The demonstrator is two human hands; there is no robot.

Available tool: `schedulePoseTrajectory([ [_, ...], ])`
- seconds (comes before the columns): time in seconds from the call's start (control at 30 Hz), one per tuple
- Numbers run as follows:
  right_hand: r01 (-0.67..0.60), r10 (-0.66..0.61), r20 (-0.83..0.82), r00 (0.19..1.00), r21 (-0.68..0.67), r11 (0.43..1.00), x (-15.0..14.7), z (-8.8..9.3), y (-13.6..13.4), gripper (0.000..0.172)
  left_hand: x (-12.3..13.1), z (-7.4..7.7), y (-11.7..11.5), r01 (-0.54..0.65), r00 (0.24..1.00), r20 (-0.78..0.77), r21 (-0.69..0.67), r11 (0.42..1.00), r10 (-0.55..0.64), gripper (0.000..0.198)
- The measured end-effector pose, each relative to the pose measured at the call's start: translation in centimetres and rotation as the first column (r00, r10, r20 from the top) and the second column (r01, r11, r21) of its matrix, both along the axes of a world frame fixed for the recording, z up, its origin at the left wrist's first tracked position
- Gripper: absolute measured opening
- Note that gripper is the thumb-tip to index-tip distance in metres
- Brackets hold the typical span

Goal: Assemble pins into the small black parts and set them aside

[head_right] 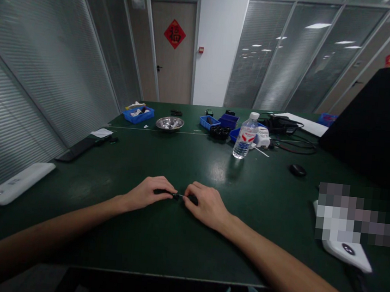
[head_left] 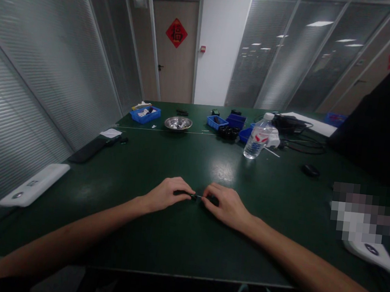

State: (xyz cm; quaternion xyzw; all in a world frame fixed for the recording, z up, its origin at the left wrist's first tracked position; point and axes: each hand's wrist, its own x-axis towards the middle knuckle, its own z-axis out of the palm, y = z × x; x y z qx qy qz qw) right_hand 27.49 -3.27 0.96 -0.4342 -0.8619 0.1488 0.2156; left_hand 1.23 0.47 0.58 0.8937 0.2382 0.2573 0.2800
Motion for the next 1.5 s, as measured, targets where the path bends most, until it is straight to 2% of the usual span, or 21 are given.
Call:
schedulePoseTrajectory([
  [0.27,-0.046,0.045,-0.189,0.981,0.001,0.999,-0.3,-0.1,-0.3,0.010,0.0,0.3,-0.3,0.002,0.986,0.165,-0.121,0.993,0.018,0.023],
  [0.53,-0.066,0.072,-0.131,0.989,0.054,0.996,-0.3,-0.1,-0.7,0.006,0.0,-0.1,-0.7,0.036,0.987,0.158,0.036,0.999,-0.041,0.024],
  [0.77,-0.077,0.097,-0.352,0.931,0.070,0.995,-0.8,0.2,-1.1,0.011,0.3,0.0,-1.4,-0.045,0.935,0.354,0.073,0.996,0.016,0.024],
  [0.87,-0.095,0.117,-0.300,0.947,0.087,0.992,-0.8,0.5,-1.1,0.013,0.2,-0.1,-1.4,-0.045,0.941,0.337,0.099,0.994,0.009,0.025],
  [1.03,-0.126,0.132,-0.056,0.990,0.107,0.986,-0.3,1.0,-1.1,0.012,-0.2,-0.1,-1.1,0.023,0.977,0.207,0.120,0.993,-0.048,0.025],
  [1.1,-0.130,0.134,-0.043,0.990,0.095,0.987,-0.3,1.1,-1.1,0.013,-0.3,0.0,-1.1,0.037,0.982,0.178,0.114,0.993,-0.057,0.025],
  [1.33,-0.088,0.087,-0.344,0.935,0.012,0.996,-1.0,0.4,-1.2,0.016,-0.1,0.1,-1.4,-0.049,0.940,0.340,0.085,0.995,0.018,0.025],
  [1.5,-0.087,0.089,-0.341,0.936,0.024,0.996,-1.0,0.6,-1.2,0.015,0.1,-0.2,-1.3,-0.069,0.934,0.356,0.066,0.995,0.041,0.025],
])
